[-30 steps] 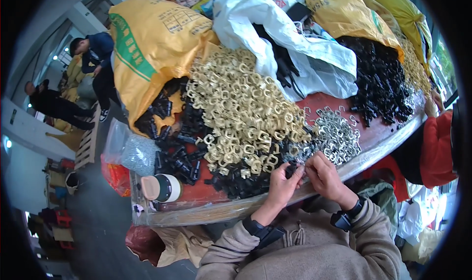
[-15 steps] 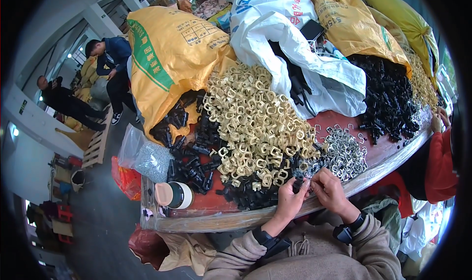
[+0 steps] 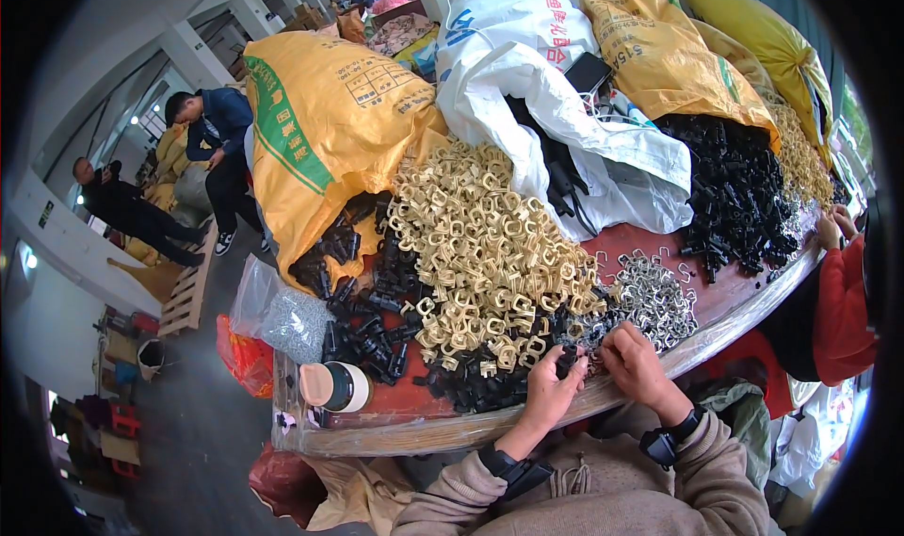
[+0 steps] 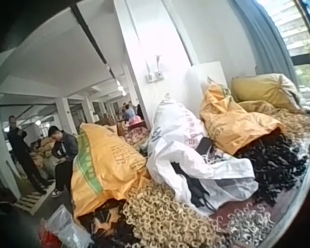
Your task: The person assembles components by hand by fitting a tan plastic clip onto a black plastic part and then adding a metal hook. After completing the assembly, the person places the finished item into a green bag and repeats the process.
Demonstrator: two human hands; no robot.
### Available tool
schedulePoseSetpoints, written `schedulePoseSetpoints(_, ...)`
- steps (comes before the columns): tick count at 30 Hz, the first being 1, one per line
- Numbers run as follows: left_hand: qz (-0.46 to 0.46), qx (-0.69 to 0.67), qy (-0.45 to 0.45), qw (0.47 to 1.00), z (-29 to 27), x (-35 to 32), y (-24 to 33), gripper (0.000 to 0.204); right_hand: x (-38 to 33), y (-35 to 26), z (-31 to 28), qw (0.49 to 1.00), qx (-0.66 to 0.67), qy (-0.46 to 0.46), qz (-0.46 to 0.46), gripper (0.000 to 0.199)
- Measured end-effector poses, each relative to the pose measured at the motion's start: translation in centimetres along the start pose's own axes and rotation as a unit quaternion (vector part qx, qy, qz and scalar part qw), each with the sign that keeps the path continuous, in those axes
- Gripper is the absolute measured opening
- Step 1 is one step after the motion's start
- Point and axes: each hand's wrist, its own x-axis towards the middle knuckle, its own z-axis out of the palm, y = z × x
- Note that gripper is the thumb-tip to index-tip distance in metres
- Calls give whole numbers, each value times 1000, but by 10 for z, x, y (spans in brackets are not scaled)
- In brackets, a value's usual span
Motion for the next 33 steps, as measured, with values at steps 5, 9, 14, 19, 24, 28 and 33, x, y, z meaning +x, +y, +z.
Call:
schedulePoseSetpoints(5,-91,-126,-86,984,-4,-12,9,25,-7,-11,-15,999,35,-5,23,5)
schedulePoseSetpoints(9,-154,-362,-120,911,-8,-13,11,31,-7,-12,-12,998,58,-26,-19,6)
schedulePoseSetpoints(14,-133,-311,-95,936,-4,-20,24,32,-11,-21,-20,996,64,-54,-30,7)
schedulePoseSetpoints(19,-155,-289,-108,939,-8,-22,28,29,-8,-19,-20,994,82,-51,-45,8)
schedulePoseSetpoints(24,-167,-285,-134,934,-5,-33,24,31,-19,-22,-18,992,81,-49,-81,9)
schedulePoseSetpoints(28,-178,-270,-140,936,-3,-40,24,29,-27,-22,-17,992,46,-59,-102,10)
schedulePoseSetpoints(33,-172,-251,-123,945,-5,-45,15,29,-31,-24,-15,986,-7,-84,-146,11)
